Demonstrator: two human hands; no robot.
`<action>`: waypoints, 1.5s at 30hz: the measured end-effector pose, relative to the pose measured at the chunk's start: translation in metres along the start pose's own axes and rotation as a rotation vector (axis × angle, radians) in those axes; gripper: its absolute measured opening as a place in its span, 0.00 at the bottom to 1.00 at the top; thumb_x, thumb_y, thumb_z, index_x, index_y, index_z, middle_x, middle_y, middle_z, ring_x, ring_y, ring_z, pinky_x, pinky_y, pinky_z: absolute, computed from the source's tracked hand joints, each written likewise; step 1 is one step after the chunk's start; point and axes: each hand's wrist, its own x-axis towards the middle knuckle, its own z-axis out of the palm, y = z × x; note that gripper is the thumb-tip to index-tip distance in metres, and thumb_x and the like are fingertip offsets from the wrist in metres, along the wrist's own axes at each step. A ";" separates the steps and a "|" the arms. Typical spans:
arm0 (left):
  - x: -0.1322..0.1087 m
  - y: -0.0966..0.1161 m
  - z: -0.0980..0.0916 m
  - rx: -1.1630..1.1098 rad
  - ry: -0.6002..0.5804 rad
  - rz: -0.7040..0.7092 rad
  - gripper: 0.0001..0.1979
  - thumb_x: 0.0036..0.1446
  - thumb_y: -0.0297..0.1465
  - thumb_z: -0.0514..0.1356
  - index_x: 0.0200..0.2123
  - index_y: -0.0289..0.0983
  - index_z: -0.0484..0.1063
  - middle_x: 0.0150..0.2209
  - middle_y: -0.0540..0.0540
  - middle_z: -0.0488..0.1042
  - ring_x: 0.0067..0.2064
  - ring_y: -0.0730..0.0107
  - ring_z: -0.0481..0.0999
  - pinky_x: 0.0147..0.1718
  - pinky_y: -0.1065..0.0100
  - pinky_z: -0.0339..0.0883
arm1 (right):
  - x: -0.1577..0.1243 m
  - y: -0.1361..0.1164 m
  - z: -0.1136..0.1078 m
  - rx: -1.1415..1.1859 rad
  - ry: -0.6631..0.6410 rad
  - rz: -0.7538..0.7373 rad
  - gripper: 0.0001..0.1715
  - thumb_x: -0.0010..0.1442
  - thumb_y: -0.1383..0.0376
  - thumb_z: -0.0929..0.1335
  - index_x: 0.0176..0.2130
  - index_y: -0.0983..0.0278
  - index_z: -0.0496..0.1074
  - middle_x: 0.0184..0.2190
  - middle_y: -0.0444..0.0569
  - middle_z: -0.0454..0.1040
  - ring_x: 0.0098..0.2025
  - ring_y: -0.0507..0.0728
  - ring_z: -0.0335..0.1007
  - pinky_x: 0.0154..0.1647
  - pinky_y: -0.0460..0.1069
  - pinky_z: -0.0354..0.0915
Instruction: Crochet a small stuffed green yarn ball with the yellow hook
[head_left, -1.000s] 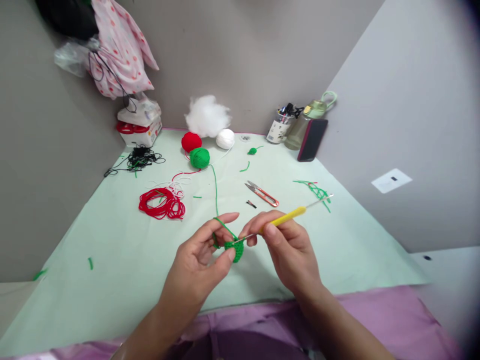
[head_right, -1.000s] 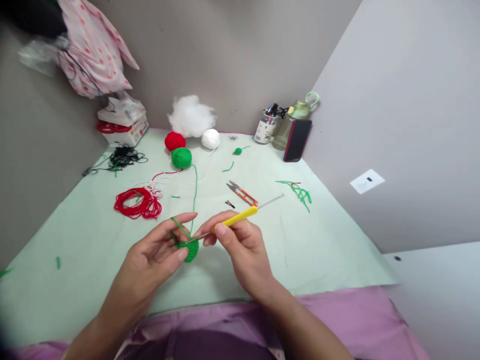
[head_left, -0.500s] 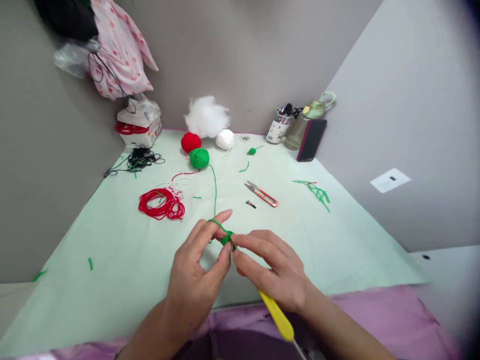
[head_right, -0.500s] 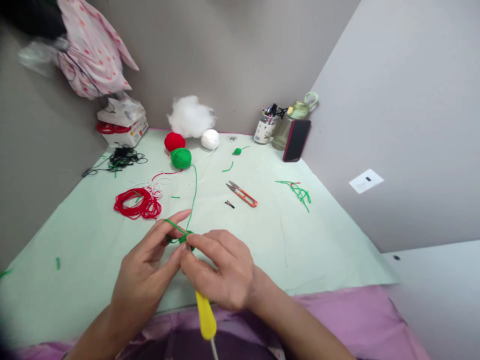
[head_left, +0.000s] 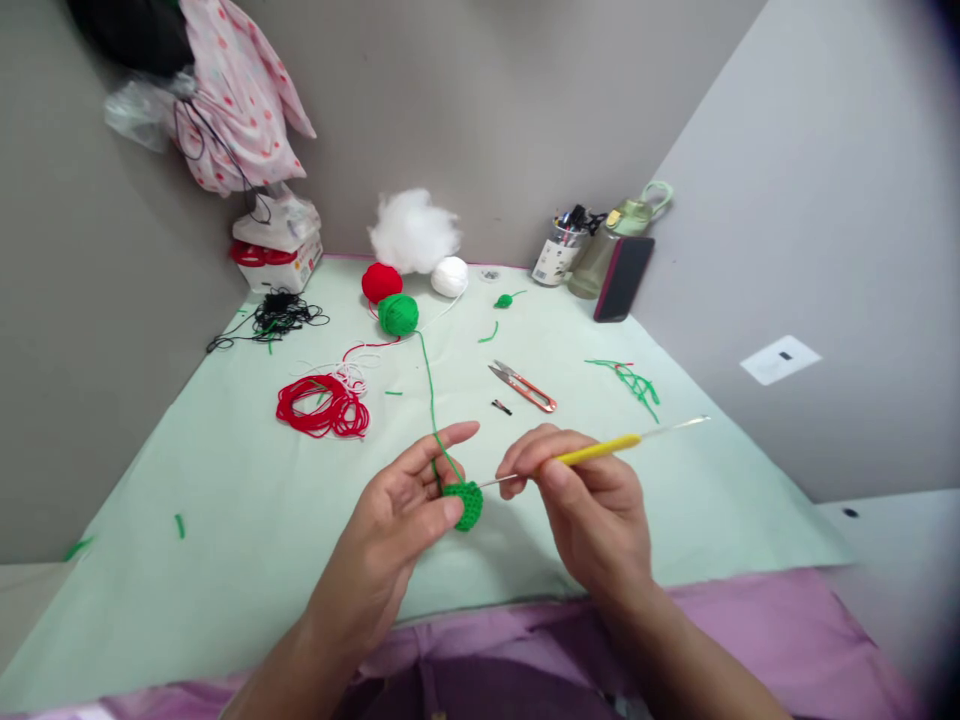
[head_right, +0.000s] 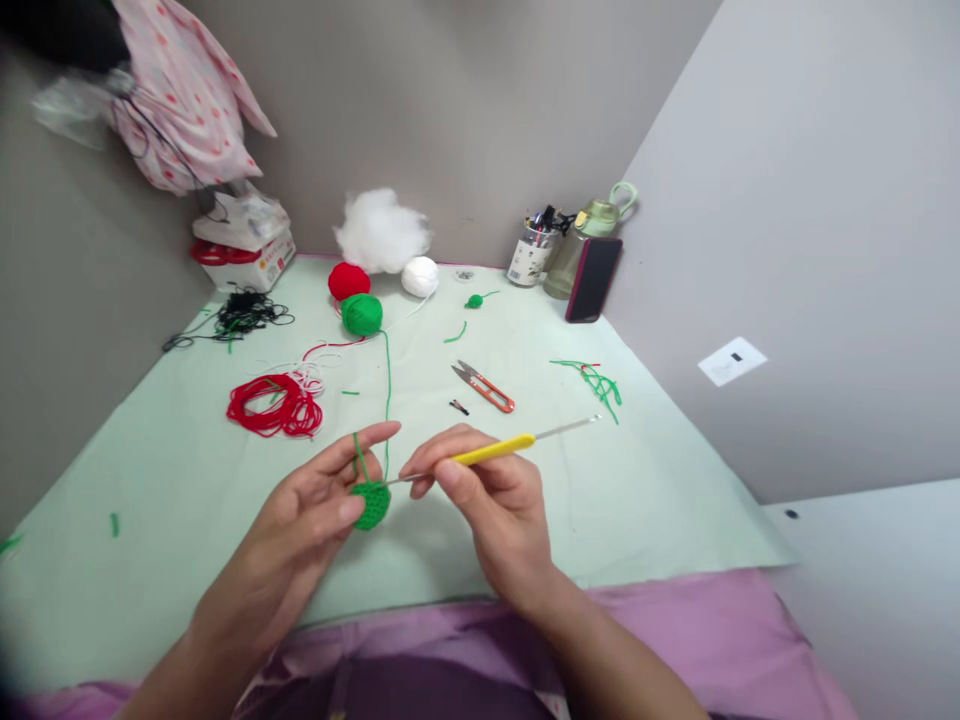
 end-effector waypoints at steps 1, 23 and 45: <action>0.000 -0.002 0.000 0.040 0.011 0.026 0.24 0.56 0.33 0.71 0.57 0.43 0.79 0.37 0.49 0.69 0.39 0.68 0.68 0.41 0.67 0.63 | 0.000 0.001 0.000 0.042 -0.007 0.021 0.10 0.72 0.64 0.68 0.42 0.59 0.81 0.34 0.48 0.80 0.34 0.55 0.76 0.37 0.52 0.74; -0.002 -0.014 0.005 0.161 -0.029 0.079 0.27 0.59 0.31 0.68 0.62 0.46 0.73 0.44 0.45 0.78 0.51 0.59 0.75 0.54 0.62 0.67 | -0.001 0.004 0.007 -0.083 -0.010 0.018 0.09 0.69 0.61 0.71 0.40 0.59 0.83 0.36 0.51 0.82 0.41 0.59 0.78 0.42 0.54 0.76; -0.003 -0.011 -0.003 0.551 0.085 0.281 0.19 0.58 0.24 0.65 0.52 0.46 0.78 0.36 0.52 0.71 0.42 0.70 0.73 0.51 0.69 0.67 | -0.005 -0.003 -0.002 -0.308 -0.146 -0.103 0.12 0.75 0.66 0.63 0.47 0.61 0.77 0.38 0.50 0.81 0.39 0.55 0.79 0.41 0.51 0.76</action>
